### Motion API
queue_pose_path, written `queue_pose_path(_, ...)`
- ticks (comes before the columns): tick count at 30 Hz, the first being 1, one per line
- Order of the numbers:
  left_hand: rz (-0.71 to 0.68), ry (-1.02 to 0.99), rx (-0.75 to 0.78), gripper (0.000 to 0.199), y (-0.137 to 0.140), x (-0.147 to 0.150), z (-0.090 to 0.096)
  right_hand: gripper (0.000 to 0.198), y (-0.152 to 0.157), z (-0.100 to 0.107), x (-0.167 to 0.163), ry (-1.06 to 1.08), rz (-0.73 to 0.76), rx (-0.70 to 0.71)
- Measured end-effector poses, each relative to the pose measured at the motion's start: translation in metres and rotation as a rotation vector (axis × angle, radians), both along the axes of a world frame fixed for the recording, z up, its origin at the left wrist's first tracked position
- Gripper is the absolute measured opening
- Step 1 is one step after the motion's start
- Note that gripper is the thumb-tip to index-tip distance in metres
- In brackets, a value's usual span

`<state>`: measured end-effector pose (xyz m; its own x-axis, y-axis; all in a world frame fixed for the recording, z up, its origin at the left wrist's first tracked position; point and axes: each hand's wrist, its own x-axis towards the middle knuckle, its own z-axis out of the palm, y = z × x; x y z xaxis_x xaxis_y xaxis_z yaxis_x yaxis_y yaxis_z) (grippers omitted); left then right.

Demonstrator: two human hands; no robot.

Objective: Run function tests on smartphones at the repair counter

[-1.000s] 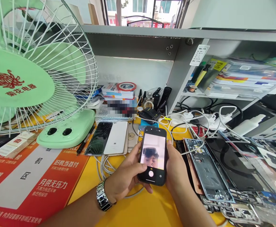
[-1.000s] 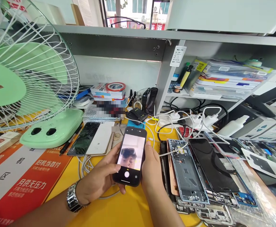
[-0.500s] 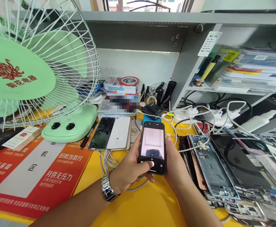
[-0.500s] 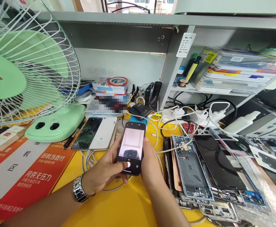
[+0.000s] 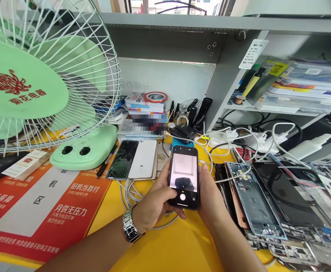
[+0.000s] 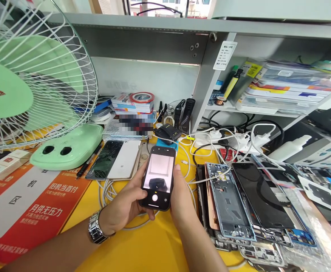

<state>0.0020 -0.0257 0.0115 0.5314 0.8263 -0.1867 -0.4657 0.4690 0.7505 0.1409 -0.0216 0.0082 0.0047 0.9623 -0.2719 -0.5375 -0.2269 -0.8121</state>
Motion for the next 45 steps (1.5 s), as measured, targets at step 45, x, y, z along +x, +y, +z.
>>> queue_pose_path(45,0.124,-0.136,0.04,0.054,0.006,-0.003,0.006,0.047,-0.01,0.014,0.003,-0.18,0.143,0.251)
